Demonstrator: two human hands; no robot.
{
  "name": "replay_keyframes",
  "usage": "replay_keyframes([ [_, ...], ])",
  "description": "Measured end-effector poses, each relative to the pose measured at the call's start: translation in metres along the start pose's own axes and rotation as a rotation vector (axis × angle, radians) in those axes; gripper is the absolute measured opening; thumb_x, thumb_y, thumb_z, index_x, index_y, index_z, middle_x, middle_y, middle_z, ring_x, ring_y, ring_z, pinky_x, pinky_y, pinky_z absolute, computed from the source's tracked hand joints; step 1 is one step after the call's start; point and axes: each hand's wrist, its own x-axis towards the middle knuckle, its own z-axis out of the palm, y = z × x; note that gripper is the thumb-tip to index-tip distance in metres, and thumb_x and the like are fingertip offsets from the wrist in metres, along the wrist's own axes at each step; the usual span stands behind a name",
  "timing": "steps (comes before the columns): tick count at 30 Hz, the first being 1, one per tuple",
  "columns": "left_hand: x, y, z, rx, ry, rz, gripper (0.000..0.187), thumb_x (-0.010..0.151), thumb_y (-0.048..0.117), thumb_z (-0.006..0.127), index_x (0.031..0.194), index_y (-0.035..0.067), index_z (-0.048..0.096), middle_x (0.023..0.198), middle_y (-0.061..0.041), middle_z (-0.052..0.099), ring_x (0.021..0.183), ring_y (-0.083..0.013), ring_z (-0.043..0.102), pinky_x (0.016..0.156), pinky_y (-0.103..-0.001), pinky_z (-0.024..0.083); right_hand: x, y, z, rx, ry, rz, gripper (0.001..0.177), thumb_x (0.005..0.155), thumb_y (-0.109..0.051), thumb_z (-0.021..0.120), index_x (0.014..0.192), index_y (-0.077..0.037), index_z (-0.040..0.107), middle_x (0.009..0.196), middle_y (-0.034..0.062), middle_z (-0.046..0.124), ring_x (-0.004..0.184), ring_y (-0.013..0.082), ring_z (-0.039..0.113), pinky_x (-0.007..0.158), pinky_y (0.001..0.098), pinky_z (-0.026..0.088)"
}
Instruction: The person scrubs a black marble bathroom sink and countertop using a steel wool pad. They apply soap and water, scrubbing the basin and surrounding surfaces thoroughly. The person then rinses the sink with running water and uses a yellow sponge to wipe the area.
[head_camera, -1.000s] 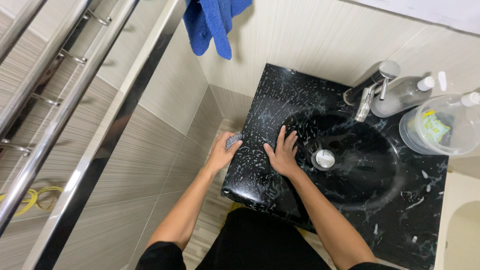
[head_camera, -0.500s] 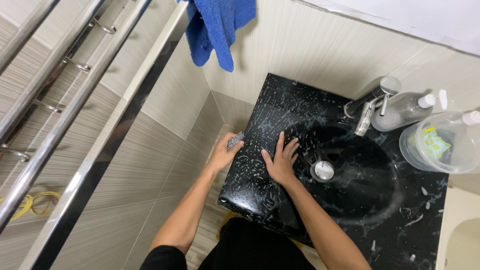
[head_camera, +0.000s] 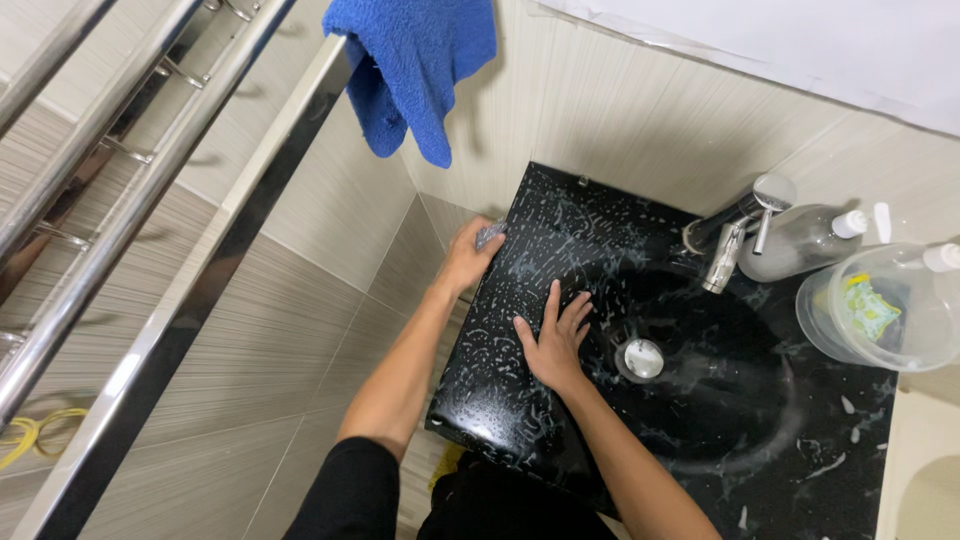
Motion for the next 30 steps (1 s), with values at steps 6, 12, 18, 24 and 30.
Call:
replay_keyframes([
  [6, -0.03, 0.004, -0.013, 0.023, -0.039, -0.04, 0.029, 0.092, 0.028, 0.073, 0.113, 0.01, 0.066, 0.113, -0.017, 0.067, 0.108, -0.0355, 0.064, 0.094, -0.044, 0.05, -0.001, -0.002, 0.001, -0.021, 0.041, -0.022, 0.098, 0.099, -0.059, 0.049, 0.162, -0.016, -0.013, 0.158, 0.0418, -0.027, 0.147, 0.0604, -0.023, 0.115, 0.0739, -0.003],
  [12, 0.068, -0.006, 0.035, 0.037, 0.116, 0.118, 0.031, 0.093, 0.027, 0.073, 0.116, 0.008, 0.066, 0.114, -0.02, 0.065, 0.112, -0.04, 0.06, 0.097, -0.046, 0.048, 0.0, -0.004, 0.0, -0.014, 0.071, -0.033, 0.097, 0.098, -0.057, 0.052, 0.163, -0.016, -0.008, 0.158, 0.0423, -0.024, 0.147, 0.0611, -0.021, 0.115, 0.0736, -0.003],
  [18, 0.033, -0.005, 0.01, -0.043, -0.03, -0.017, 0.027, 0.093, 0.029, 0.071, 0.108, 0.007, 0.066, 0.11, -0.019, 0.067, 0.106, -0.0367, 0.065, 0.094, -0.044, 0.05, 0.001, -0.003, 0.002, -0.014, 0.083, -0.039, 0.097, 0.098, -0.056, 0.053, 0.163, -0.016, -0.008, 0.158, 0.0427, -0.024, 0.147, 0.0613, -0.021, 0.115, 0.0736, -0.003],
  [24, 0.048, -0.004, 0.009, 0.05, -0.059, 0.025, 0.029, 0.094, 0.031, 0.071, 0.111, 0.008, 0.064, 0.111, -0.02, 0.067, 0.107, -0.0379, 0.064, 0.094, -0.046, 0.051, 0.0, -0.005, -0.001, -0.03, 0.06, -0.026, 0.096, 0.099, -0.056, 0.051, 0.163, -0.016, -0.009, 0.157, 0.043, -0.025, 0.147, 0.0612, -0.021, 0.115, 0.0736, -0.002],
  [30, 0.122, -0.002, 0.042, 0.038, 0.009, 0.114, 0.026, 0.097, 0.029, 0.067, 0.116, 0.011, 0.062, 0.114, -0.02, 0.065, 0.111, -0.0401, 0.06, 0.097, -0.047, 0.048, 0.0, -0.009, -0.005, -0.026, 0.024, -0.008, 0.097, 0.1, -0.057, 0.051, 0.162, -0.016, -0.01, 0.157, 0.0415, -0.028, 0.147, 0.0608, -0.023, 0.115, 0.0738, -0.005],
])
